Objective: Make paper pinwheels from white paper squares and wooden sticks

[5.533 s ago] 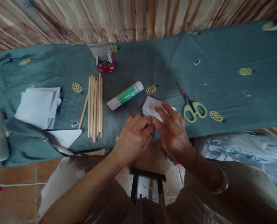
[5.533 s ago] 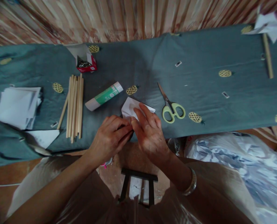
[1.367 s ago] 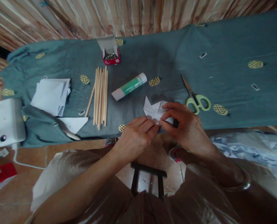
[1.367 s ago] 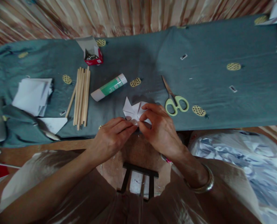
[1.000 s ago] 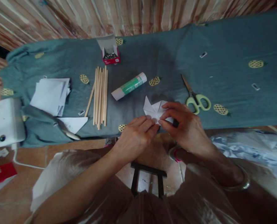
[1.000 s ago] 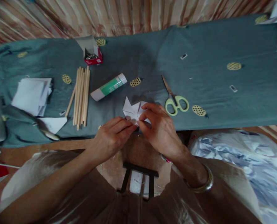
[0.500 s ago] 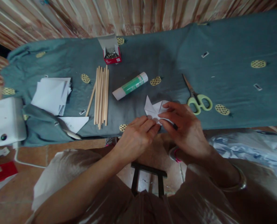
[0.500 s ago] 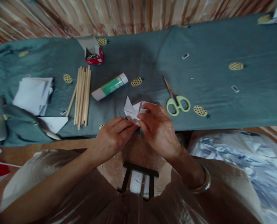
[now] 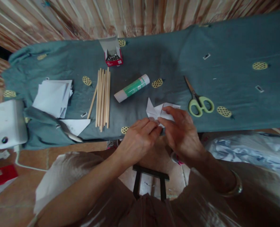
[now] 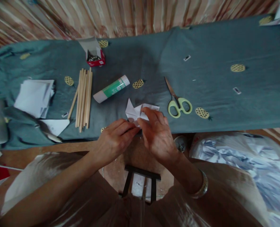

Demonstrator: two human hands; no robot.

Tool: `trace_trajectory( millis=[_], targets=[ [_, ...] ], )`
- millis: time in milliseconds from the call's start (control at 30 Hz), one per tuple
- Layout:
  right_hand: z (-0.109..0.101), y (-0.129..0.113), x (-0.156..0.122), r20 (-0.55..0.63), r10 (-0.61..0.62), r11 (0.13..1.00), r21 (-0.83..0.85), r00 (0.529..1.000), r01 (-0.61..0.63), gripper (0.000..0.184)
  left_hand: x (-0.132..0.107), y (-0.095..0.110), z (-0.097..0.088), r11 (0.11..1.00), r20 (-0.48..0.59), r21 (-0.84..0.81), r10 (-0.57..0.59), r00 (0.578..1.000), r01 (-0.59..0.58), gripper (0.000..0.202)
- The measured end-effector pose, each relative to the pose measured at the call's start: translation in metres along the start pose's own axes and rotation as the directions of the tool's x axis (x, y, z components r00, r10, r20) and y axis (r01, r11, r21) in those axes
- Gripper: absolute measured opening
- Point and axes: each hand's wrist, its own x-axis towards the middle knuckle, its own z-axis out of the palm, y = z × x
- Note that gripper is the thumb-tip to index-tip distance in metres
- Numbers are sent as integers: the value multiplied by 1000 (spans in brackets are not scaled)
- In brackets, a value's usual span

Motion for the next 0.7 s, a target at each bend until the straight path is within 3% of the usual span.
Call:
trace_trajectory(
  millis=[267, 367, 567, 700],
  targets=[
    [13, -5, 0, -141, -22, 998, -61, 990, 13, 21, 0, -2, 0, 1000, -3, -13, -9, 1000, 9, 20],
    [14, -5, 2, -133, -24, 996, -85, 991, 12, 22, 1, -3, 1, 1000, 1, 1, -7, 1000, 7, 20],
    [0, -2, 2, -91, -22, 999, -46, 996, 18, 22, 1, -2, 1, 1000, 10, 15, -16, 1000, 16, 18],
    [-12, 7, 3, -142, 17, 1000, -4, 990, -18, 24, 0, -3, 0, 1000, 20, 20, -7, 1000, 6, 19]
  ],
)
